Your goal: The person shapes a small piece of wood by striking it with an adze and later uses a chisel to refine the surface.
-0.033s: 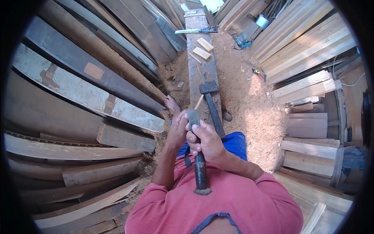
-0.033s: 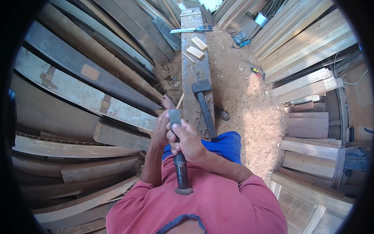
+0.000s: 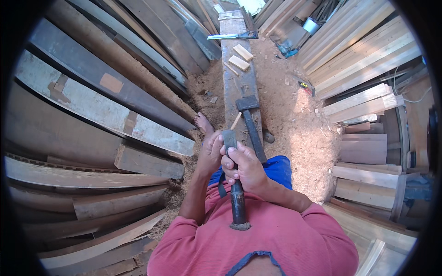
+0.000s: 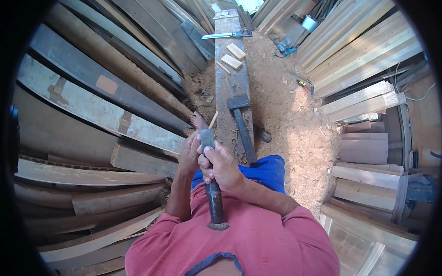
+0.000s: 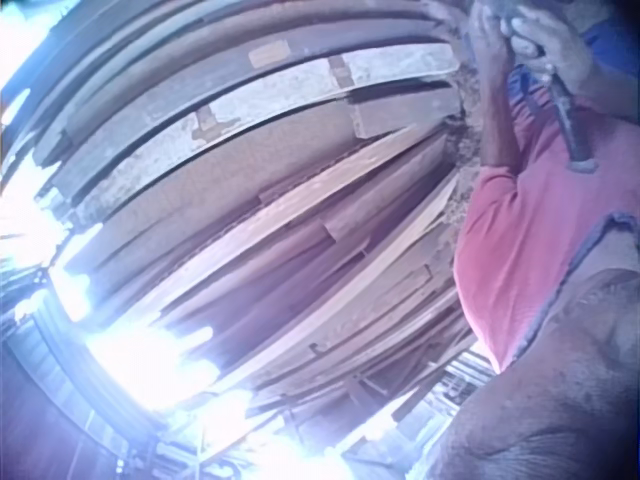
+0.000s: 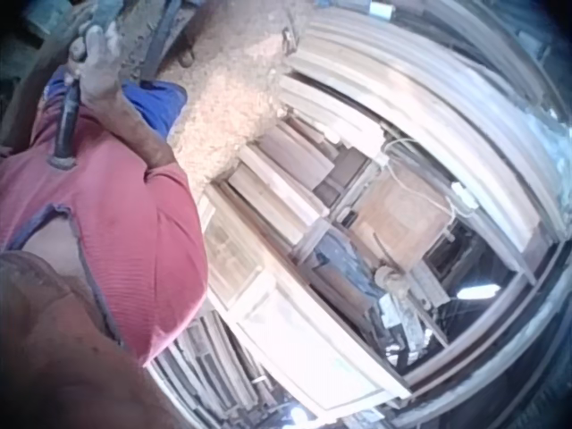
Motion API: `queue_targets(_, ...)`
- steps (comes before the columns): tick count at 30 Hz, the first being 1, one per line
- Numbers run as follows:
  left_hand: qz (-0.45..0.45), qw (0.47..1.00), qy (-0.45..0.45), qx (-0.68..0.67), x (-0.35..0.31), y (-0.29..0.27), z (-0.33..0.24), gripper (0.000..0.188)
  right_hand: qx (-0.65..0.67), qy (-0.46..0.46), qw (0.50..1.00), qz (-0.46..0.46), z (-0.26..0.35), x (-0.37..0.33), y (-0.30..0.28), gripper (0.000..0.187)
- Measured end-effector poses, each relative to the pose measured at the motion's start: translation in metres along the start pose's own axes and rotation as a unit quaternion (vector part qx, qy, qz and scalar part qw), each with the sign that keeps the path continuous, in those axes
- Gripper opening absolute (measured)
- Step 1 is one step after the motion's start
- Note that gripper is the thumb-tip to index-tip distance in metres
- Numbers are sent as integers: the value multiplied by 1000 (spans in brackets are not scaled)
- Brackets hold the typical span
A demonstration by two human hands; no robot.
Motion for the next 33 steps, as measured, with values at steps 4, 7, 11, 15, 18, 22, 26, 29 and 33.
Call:
queue_targets(4,-14,999,45,23,-10,12,-22,32,-50,-23,998,14,10,-10,9,17)
queue_targets(7,2,1000,-1,2,-19,11,-21,32,-54,-48,997,-5,18,-16,10,17)
queue_targets(11,64,995,-26,68,-64,4,2,35,-64,-169,984,6,52,-43,7,17)
queue_targets(15,-10,998,-59,-24,-55,-1,15,38,-22,-113,992,-56,51,-23,-10,18)
queue_targets(18,-6,995,-51,-87,-27,6,8,36,12,-57,998,-24,24,-5,-10,17)
queue_targets(22,-15,998,49,38,-15,1,-4,32,-21,-7,1000,9,13,-7,5,18)
queue_targets(26,11,997,37,64,-29,7,-13,29,-26,-17,1000,6,12,-14,0,20)
queue_targets(29,12,999,3,49,-43,4,-6,32,-19,-54,998,-29,26,-22,-3,20)
queue_targets(33,40,997,-31,56,-82,-4,22,38,-87,-229,967,-64,65,-43,-10,17)
Point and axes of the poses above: each hand's wrist, its own x-axis towards the middle knuckle, its own y-axis out of the palm, z = x × y, the point moved 3 cm from there along x, towards the middle knuckle, and after that the axes turned 6 degrees about -y, right-handed, at the moved point
